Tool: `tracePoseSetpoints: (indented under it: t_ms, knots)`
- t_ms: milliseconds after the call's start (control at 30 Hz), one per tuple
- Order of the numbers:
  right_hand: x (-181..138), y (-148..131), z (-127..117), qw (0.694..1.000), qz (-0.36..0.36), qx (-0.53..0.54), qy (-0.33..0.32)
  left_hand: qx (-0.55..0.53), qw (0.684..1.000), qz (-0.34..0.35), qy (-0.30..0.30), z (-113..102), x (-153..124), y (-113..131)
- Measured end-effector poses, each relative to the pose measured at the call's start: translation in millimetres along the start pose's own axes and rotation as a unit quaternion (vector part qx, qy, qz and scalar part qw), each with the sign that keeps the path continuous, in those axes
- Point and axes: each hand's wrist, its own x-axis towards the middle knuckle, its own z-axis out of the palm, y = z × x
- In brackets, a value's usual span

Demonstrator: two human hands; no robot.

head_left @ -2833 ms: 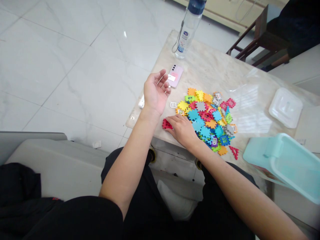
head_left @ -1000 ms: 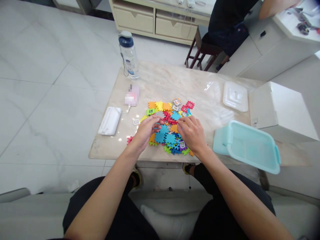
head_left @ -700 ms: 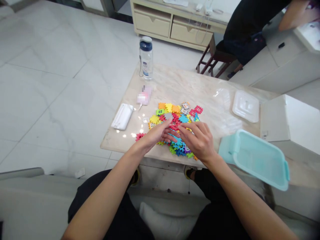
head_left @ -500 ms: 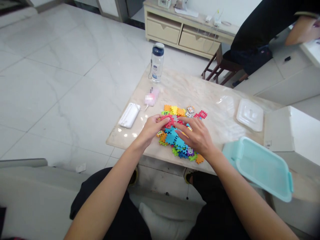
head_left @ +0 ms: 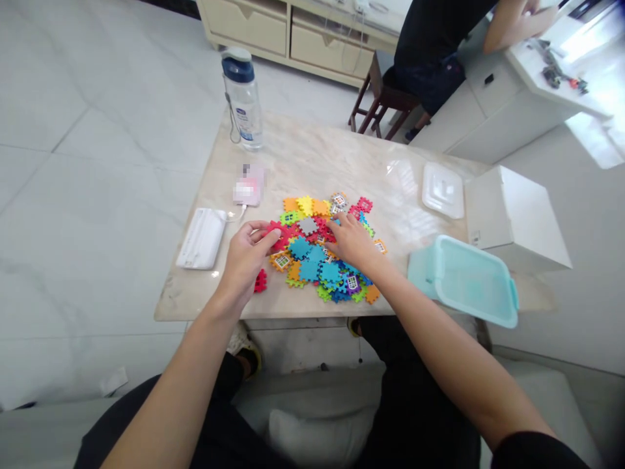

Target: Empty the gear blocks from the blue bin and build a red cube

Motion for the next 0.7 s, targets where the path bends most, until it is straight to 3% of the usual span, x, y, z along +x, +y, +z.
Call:
tracePoseSetpoints:
  t_ms: [367, 567, 700]
  knots:
    - [3, 5, -11, 0.999, 0.028, -0.033, -0.030, 0.020, 0.999, -0.016, -0.023, -6, -2, -3]
    - [-16, 11, -24, 0.994, 0.037, 0.045, 0.098, 0.003, 1.000, -0.011, 0.000, 11, -16, -5]
    - [-38, 2, -46, 0.959, 0.085, 0.165, 0.215, 0.008, 0.999, -0.015, -0.035, 21, -23, -6]
